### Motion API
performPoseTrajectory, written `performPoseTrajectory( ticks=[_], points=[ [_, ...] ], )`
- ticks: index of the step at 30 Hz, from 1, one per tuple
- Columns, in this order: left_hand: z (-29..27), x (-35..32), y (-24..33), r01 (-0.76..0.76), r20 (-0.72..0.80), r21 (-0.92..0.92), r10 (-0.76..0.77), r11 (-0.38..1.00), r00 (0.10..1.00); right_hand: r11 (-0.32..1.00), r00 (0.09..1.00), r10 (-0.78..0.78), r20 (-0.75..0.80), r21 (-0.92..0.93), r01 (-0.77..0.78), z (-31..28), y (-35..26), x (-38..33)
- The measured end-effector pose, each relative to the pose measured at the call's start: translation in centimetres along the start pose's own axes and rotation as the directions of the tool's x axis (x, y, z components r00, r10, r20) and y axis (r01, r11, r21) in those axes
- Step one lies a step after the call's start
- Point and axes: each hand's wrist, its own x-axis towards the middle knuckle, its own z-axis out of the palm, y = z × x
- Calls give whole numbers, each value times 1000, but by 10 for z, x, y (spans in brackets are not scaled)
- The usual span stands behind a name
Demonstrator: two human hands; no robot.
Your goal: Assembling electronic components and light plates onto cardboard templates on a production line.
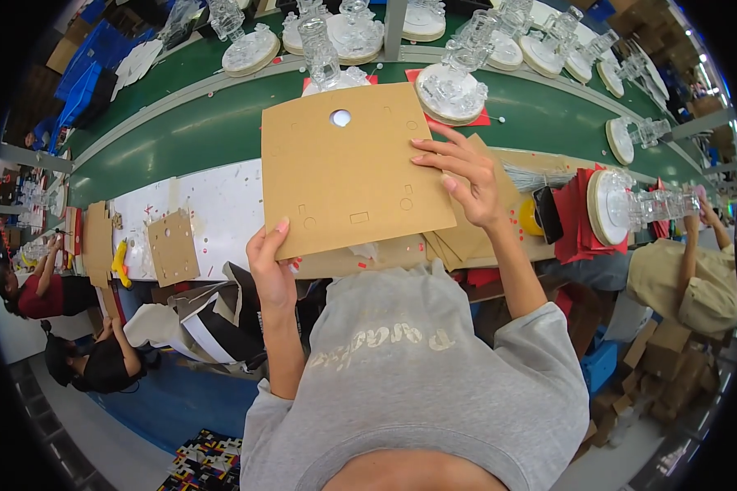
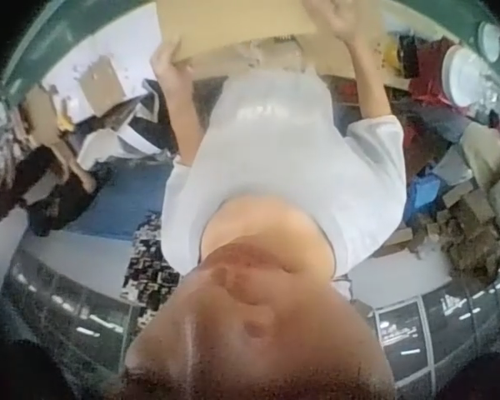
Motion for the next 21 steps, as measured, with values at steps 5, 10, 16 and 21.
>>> performPoseTrajectory(
  ticks=[5,10,16,21],
  points=[
    [1,1,2,18,3,18,-18,1000,1000,973,954,225,-196,87,-212,22,-8,-13],
    [6,1,7,59,-22,87,-57,994,998,708,764,636,-107,475,-523,28,-26,0],
    [8,1,11,24,-30,85,-22,996,999,607,801,598,-22,665,-435,31,-18,-2],
    [-10,9,4,-17,15,70,16,997,1000,916,909,399,-119,104,-389,23,-16,3]
  ],
)
